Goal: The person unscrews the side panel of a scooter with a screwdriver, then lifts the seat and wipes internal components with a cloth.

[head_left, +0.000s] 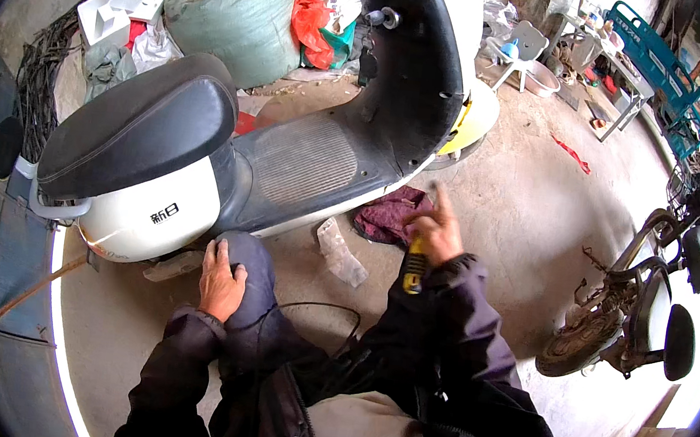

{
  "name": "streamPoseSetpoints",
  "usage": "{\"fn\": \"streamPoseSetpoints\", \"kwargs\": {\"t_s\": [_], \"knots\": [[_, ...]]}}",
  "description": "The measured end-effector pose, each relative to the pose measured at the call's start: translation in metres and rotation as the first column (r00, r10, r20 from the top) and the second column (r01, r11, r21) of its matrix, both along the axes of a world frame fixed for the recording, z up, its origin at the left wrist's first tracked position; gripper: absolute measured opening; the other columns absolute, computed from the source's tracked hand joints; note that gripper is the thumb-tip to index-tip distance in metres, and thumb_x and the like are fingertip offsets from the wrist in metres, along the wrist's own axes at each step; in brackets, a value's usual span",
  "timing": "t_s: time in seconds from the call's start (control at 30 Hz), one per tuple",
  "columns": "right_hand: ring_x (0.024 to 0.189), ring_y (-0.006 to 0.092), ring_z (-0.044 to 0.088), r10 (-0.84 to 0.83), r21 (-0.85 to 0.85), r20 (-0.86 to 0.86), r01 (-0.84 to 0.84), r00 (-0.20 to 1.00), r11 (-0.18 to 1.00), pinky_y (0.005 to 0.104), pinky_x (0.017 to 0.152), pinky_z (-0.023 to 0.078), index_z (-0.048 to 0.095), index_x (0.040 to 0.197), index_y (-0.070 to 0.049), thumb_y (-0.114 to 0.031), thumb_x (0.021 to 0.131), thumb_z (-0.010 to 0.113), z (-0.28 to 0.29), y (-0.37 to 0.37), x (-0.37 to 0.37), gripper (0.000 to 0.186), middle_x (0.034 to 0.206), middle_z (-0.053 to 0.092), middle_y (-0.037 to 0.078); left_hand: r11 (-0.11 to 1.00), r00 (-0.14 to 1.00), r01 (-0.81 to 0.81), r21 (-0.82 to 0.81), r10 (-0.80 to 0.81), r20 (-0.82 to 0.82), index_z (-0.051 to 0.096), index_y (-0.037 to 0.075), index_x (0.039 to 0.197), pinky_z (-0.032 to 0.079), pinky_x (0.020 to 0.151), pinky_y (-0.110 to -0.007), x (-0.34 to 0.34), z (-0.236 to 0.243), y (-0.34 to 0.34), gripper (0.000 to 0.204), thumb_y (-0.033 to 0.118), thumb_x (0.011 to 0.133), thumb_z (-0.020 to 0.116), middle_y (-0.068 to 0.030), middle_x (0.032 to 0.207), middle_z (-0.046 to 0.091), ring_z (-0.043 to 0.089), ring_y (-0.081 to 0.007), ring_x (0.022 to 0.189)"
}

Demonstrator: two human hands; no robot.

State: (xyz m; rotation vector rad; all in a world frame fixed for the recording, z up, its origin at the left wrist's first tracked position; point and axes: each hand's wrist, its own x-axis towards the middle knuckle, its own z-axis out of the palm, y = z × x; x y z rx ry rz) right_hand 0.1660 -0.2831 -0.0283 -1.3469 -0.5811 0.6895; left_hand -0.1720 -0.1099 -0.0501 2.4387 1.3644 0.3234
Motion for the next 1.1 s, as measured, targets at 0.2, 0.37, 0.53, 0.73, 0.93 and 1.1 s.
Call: {"fn": "streamPoseSetpoints", "kwargs": {"t_s": [0.2, 0.37, 0.53, 0.73, 0.93, 1.1], "knots": [[0.061, 0.0198, 0.062, 0.271, -0.463, -0.097, -0.285, 0.958, 0.839, 0.0303, 0.053, 0.048, 0.028, 0.137, 0.006, -0.002, 0.067, 0.059, -0.094, 0.045, -0.010, 0.078, 0.075, 0.066, 0.014, 0.997, 0.994, -0.057, 0.057, 0.062, -0.089, 0.037, -0.003, 0.130, 0.031, 0.102, -0.047, 0.013, -0.042, 0.028, 0.065, 0.029, 0.080, 0.062, -0.0301, 0.134, 0.033, 0.034, -0.0449, 0.123], [0.054, 0.0181, 0.061, 0.333, -0.585, -0.146, -0.353, 0.931, 0.730, 0.0304, 0.051, 0.048, 0.031, 0.134, 0.009, -0.007, 0.069, 0.058, -0.096, 0.068, -0.041, 0.071, 0.072, 0.066, 0.014, 0.984, 0.984, -0.066, 0.163, 0.091, -0.156, 0.048, -0.003, 0.119, 0.037, 0.096, -0.045, -0.011, -0.053, 0.060, 0.055, 0.030, 0.078, 0.064, -0.0233, 0.122, 0.047, 0.043, -0.0391, 0.114], [0.050, 0.0181, 0.057, 0.339, -0.633, -0.206, -0.389, 0.918, 0.670, 0.0317, 0.047, 0.046, 0.033, 0.135, 0.003, -0.007, 0.069, 0.058, -0.126, 0.081, -0.029, 0.072, 0.063, 0.061, 0.014, 0.999, 0.989, -0.022, 0.034, 0.027, -0.147, 0.051, 0.000, 0.115, 0.038, 0.093, -0.045, -0.007, -0.054, 0.080, 0.047, 0.025, 0.078, 0.065, -0.0190, 0.119, 0.050, 0.045, -0.0373, 0.112], [0.047, 0.0157, 0.054, 0.287, -0.714, -0.324, -0.432, 0.901, 0.551, 0.0276, 0.044, 0.042, 0.040, 0.126, 0.006, -0.006, 0.072, 0.055, -0.123, 0.100, -0.036, 0.057, 0.065, 0.060, 0.010, 0.965, 0.964, -0.127, -0.230, 0.065, -0.259, 0.051, 0.001, 0.114, 0.040, 0.090, -0.045, -0.003, -0.037, 0.109, 0.045, 0.025, 0.078, 0.063, -0.0184, 0.115, 0.050, 0.046, -0.0371, 0.109], [0.048, 0.0143, 0.053, 0.166, -0.715, -0.498, -0.511, 0.851, 0.477, 0.0266, 0.043, 0.040, 0.043, 0.125, 0.002, -0.004, 0.076, 0.053, -0.127, 0.104, -0.060, 0.051, 0.068, 0.061, 0.009, 0.907, 0.933, -0.196, -0.373, 0.055, -0.356, 0.051, 0.001, 0.115, 0.040, 0.090, -0.048, -0.021, -0.022, 0.116, 0.047, 0.026, 0.078, 0.063, -0.0184, 0.115, 0.050, 0.047, -0.0370, 0.108], [0.047, 0.0153, 0.051, 0.123, -0.773, -0.543, -0.552, 0.831, 0.314, 0.0288, 0.040, 0.040, 0.054, 0.102, 0.000, -0.007, 0.079, 0.054, -0.140, 0.068, -0.091, 0.024, 0.067, 0.059, 0.009, 0.850, 0.899, -0.259, -0.459, 0.038, -0.437, 0.053, 0.002, 0.113, 0.043, 0.088, -0.047, -0.038, 0.007, 0.106, 0.046, 0.029, 0.077, 0.063, -0.0182, 0.113, 0.050, 0.048, -0.0354, 0.107]]}}
